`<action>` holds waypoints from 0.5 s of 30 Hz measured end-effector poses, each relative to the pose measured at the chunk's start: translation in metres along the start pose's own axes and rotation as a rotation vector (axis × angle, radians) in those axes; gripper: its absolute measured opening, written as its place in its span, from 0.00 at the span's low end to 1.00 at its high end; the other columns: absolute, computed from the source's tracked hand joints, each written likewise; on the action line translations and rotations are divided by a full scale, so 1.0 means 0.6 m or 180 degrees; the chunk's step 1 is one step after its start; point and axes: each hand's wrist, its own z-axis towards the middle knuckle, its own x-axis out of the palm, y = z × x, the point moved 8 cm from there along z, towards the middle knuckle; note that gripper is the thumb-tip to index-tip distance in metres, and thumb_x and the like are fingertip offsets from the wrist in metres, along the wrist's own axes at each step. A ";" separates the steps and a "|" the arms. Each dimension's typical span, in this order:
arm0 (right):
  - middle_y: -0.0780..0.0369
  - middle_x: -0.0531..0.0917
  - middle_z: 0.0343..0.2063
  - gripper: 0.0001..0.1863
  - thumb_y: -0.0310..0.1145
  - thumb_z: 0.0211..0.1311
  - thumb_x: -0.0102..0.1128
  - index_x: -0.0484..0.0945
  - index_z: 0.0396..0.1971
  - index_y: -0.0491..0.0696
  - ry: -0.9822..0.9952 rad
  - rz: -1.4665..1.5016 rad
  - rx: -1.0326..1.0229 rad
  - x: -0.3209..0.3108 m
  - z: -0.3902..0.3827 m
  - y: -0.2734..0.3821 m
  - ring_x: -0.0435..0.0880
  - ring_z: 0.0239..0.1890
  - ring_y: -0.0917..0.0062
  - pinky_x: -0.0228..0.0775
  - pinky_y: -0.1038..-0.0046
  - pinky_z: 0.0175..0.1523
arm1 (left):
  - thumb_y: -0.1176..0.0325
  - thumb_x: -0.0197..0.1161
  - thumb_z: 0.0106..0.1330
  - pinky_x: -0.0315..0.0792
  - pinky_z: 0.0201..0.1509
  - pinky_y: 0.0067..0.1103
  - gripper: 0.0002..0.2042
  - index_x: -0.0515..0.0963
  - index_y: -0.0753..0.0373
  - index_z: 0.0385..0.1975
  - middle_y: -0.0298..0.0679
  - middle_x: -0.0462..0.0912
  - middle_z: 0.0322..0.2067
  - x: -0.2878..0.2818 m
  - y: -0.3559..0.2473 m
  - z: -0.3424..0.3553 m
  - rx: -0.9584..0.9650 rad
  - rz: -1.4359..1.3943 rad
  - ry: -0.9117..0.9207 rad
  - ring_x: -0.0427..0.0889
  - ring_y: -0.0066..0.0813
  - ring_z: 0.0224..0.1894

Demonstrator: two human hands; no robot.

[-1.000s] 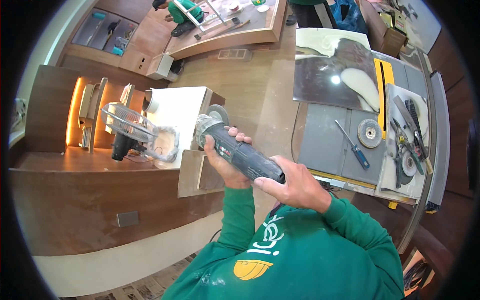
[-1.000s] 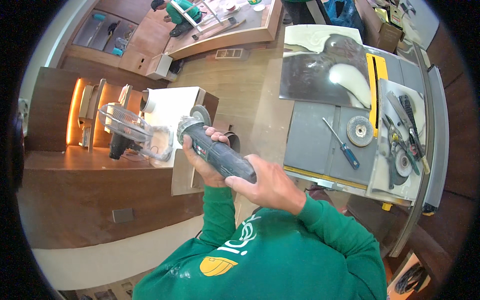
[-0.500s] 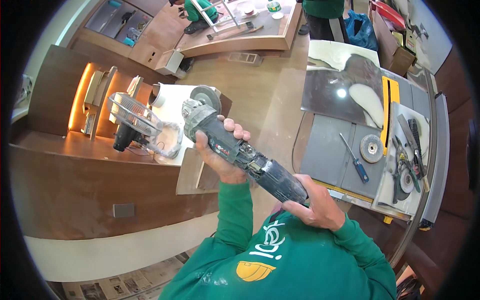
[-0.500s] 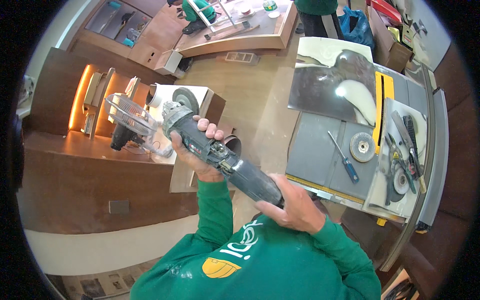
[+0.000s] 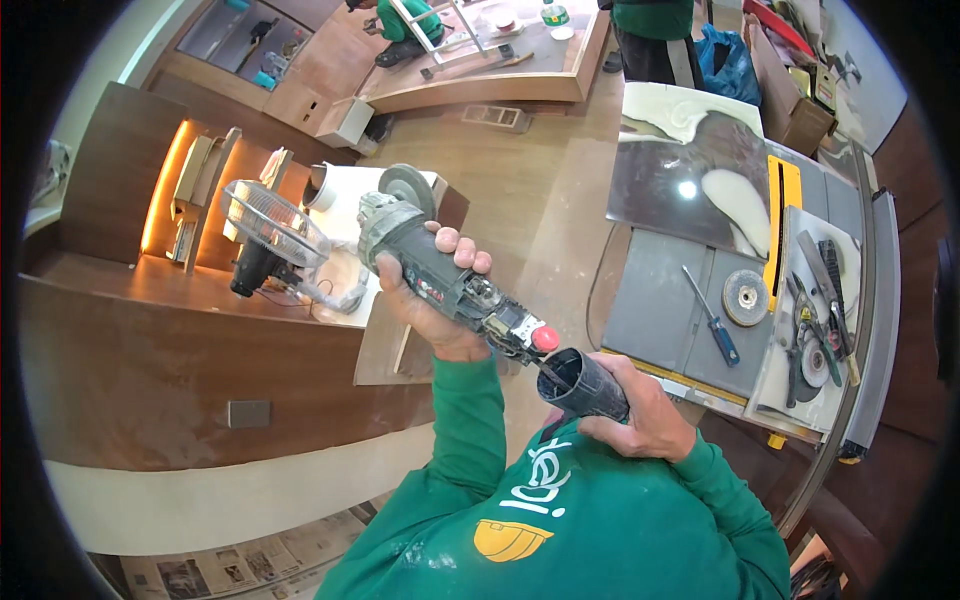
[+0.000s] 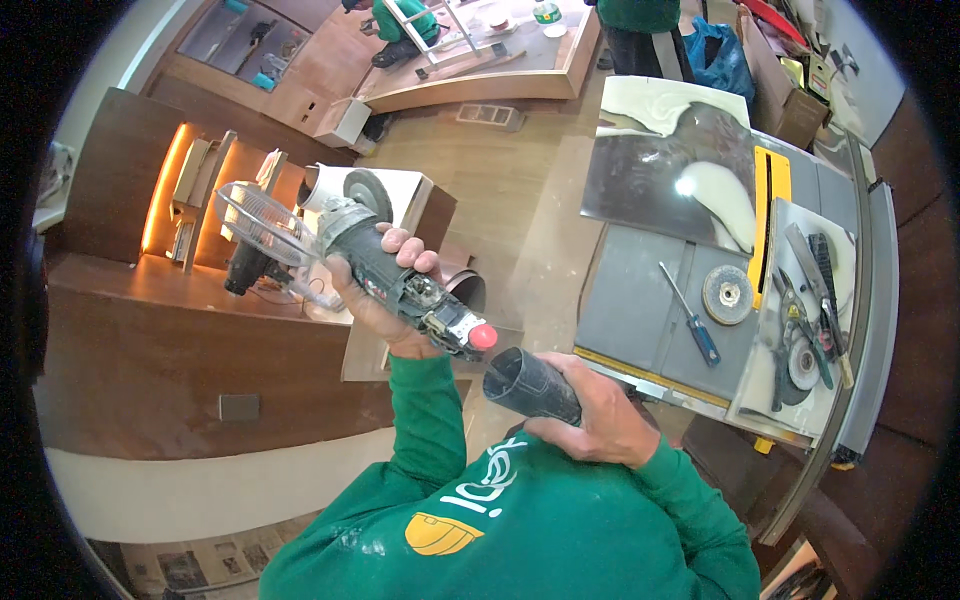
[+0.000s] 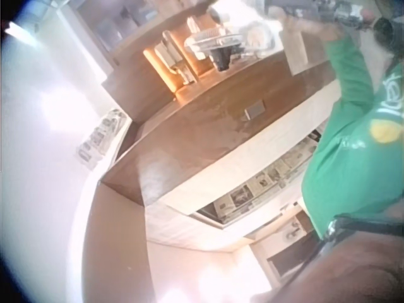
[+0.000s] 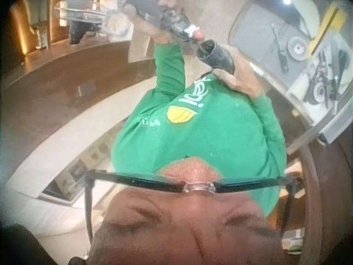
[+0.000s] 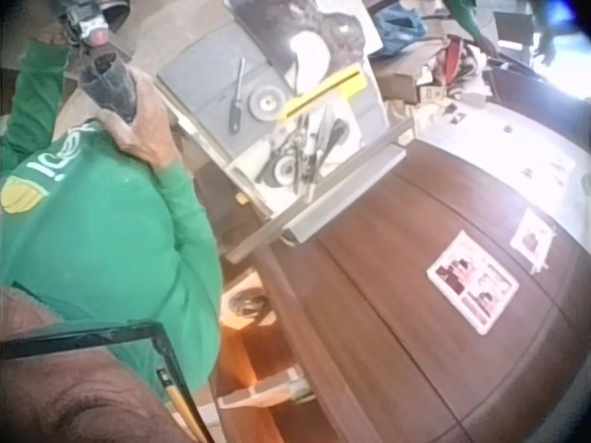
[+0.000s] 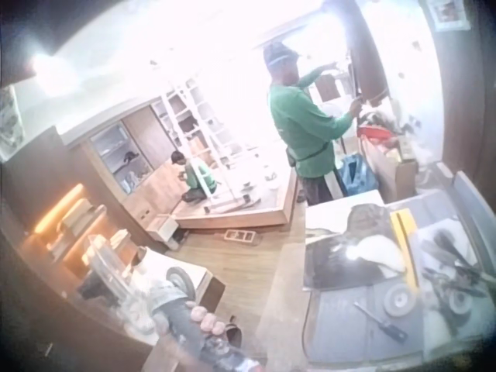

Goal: The person disassembles a handheld angle grinder by removing the rear casing and internal components. They use a screwdriver to loosen screws and manipulate the internal wiring and switch mechanism. The person then reassembles the tool, securing the casing back in place.

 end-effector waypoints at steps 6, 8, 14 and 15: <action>0.53 0.88 0.45 0.37 0.39 0.59 0.81 0.74 0.66 0.43 -0.0204 -0.0006 0.0317 -0.013 0.004 -0.012 0.90 0.48 0.62 0.80 0.64 0.55 | 0.38 0.61 0.77 0.85 0.43 0.36 0.30 0.74 0.64 0.53 0.42 0.81 0.40 -0.025 0.005 -0.013 0.0045 0.0555 -0.0699 0.85 0.38 0.39; 0.53 0.88 0.45 0.36 0.40 0.59 0.81 0.76 0.64 0.42 -0.0317 0.0058 0.0431 -0.019 0.004 -0.015 0.90 0.47 0.64 0.80 0.65 0.55 | 0.37 0.61 0.76 0.85 0.42 0.35 0.29 0.76 0.62 0.51 0.41 0.82 0.40 -0.032 0.007 -0.015 0.0019 0.0618 -0.0808 0.85 0.37 0.38; 0.53 0.89 0.44 0.32 0.41 0.60 0.81 0.78 0.59 0.42 -0.0292 0.0055 0.0500 -0.027 0.006 -0.009 0.90 0.45 0.67 0.81 0.66 0.54 | 0.37 0.60 0.77 0.85 0.40 0.35 0.29 0.76 0.62 0.50 0.40 0.83 0.37 -0.038 0.010 -0.017 0.0030 0.0836 -0.1002 0.86 0.36 0.36; 0.53 0.89 0.43 0.31 0.41 0.60 0.81 0.79 0.59 0.42 -0.0276 0.0063 0.0480 -0.026 0.007 -0.009 0.90 0.44 0.68 0.81 0.66 0.53 | 0.36 0.60 0.77 0.86 0.40 0.35 0.28 0.76 0.62 0.49 0.39 0.83 0.37 -0.038 0.011 -0.018 0.0022 0.0852 -0.1024 0.86 0.36 0.36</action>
